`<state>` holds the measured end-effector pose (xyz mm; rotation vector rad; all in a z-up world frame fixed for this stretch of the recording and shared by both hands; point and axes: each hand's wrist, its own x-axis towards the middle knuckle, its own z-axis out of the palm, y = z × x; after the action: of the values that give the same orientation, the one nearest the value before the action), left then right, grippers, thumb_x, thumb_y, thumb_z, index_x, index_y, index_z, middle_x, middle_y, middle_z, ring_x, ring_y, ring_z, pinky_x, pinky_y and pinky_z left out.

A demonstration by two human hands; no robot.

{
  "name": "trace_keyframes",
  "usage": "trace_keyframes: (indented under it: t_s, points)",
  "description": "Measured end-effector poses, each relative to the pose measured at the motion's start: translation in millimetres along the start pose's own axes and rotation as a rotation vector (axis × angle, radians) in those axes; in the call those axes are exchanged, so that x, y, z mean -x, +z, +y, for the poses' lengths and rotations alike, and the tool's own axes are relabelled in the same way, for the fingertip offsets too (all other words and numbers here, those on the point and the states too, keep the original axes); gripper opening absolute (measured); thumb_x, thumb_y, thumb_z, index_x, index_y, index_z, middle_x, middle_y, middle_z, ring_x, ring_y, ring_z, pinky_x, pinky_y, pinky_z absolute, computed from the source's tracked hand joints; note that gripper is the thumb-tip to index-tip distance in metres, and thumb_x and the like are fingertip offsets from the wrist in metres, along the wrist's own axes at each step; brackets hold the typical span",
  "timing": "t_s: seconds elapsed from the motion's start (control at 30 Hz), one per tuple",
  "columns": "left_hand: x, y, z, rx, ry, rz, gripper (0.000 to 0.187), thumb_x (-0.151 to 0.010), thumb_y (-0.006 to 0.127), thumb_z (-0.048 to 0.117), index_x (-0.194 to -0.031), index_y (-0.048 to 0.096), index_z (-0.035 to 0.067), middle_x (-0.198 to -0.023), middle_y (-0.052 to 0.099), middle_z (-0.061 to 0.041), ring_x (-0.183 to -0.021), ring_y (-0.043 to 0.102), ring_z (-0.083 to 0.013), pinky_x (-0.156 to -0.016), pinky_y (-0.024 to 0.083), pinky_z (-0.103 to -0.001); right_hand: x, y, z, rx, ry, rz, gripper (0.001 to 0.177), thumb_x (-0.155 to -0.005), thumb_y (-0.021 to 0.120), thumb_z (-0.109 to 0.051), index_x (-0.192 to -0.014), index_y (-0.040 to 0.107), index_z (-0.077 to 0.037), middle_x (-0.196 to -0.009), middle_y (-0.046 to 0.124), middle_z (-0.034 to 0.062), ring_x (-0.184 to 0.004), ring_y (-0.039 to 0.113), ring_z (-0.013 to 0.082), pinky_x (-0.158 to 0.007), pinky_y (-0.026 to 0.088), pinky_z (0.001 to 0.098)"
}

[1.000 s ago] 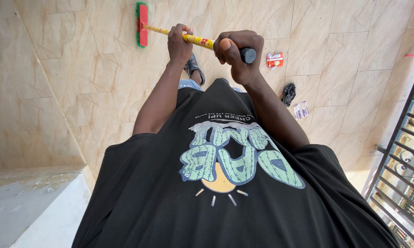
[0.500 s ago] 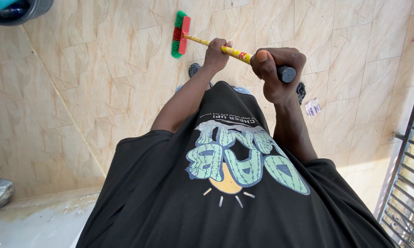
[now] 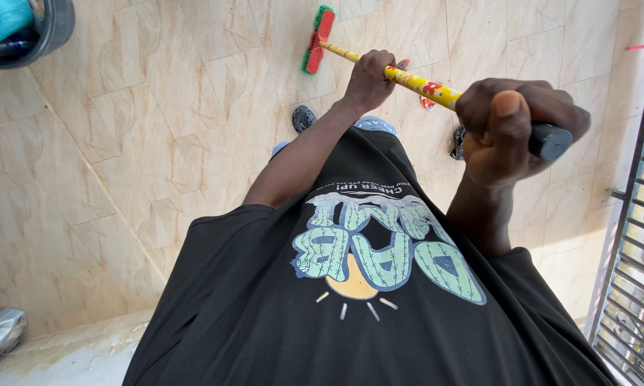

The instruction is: Sweeping the tiled floor of a balcony using a broom.

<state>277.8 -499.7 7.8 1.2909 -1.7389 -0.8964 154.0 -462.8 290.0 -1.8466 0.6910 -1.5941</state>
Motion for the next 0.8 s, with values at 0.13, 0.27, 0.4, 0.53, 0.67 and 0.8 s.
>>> trace_keyframes:
  t_s: [0.13,0.27,0.4,0.53,0.67,0.8]
  points:
    - [3,-32,-19,0.000,-0.001,0.074,0.048,-0.097,0.072,0.030,-0.062,0.051,0.006,-0.061,0.057,-0.013,-0.064,0.061,-0.0328,-0.064,0.048,-0.048,3,7,14,-0.133,0.051,0.086,0.007,-0.109,0.051,-0.014,-0.107,0.046,-0.009,-0.054,0.038,0.0050,-0.038,0.036,0.0121,-0.034,0.037,0.0312]
    - [17,-65,-54,-0.168,-0.071,0.361,0.046,-0.092,0.078,0.023,-0.060,0.049,0.006,-0.061,0.056,-0.014,-0.067,0.060,-0.0353,-0.064,0.047,-0.049,3,38,43,-0.317,0.124,0.116,0.022,-0.111,0.051,-0.017,-0.097,0.044,-0.001,-0.056,0.039,0.0054,-0.041,0.037,0.0139,-0.038,0.040,0.0333]
    - [30,-99,-68,-0.260,-0.218,0.535,0.041,-0.090,0.079,0.022,-0.063,0.052,0.006,-0.064,0.059,-0.013,-0.070,0.061,-0.0343,-0.067,0.047,-0.048,-5,60,62,-0.437,0.187,0.008,0.043,-0.112,0.052,-0.022,-0.072,0.041,-0.009,-0.056,0.040,0.0048,-0.041,0.037,0.0181,-0.041,0.038,0.0336]
    - [41,-126,-79,-0.367,-0.283,0.769,0.039,-0.088,0.083,0.022,-0.069,0.053,0.005,-0.073,0.059,-0.012,-0.080,0.060,-0.0332,-0.075,0.048,-0.047,-16,79,77,-0.545,0.342,-0.145,0.057,-0.111,0.056,-0.036,-0.066,0.041,-0.004,-0.060,0.044,0.0082,-0.048,0.043,0.0182,-0.055,0.044,0.0348]
    - [60,-140,-105,-0.380,-0.429,0.862,0.035,-0.083,0.087,0.022,-0.077,0.059,0.003,-0.078,0.064,-0.013,-0.080,0.063,-0.0328,-0.075,0.049,-0.046,-15,101,95,-0.648,0.376,-0.358,0.060,-0.112,0.056,-0.043,-0.075,0.052,0.004,-0.071,0.049,0.0141,-0.065,0.053,0.0236,-0.075,0.048,0.0408]
    - [82,-138,-132,-0.306,-0.605,0.788,0.034,-0.077,0.090,0.025,-0.082,0.063,0.005,-0.085,0.069,-0.011,-0.081,0.067,-0.0318,-0.075,0.053,-0.043,-15,105,108,-0.669,0.383,-0.510,0.060,-0.117,0.055,-0.041,-0.076,0.052,0.002,-0.073,0.050,0.0111,-0.067,0.057,0.0238,-0.070,0.047,0.0375]
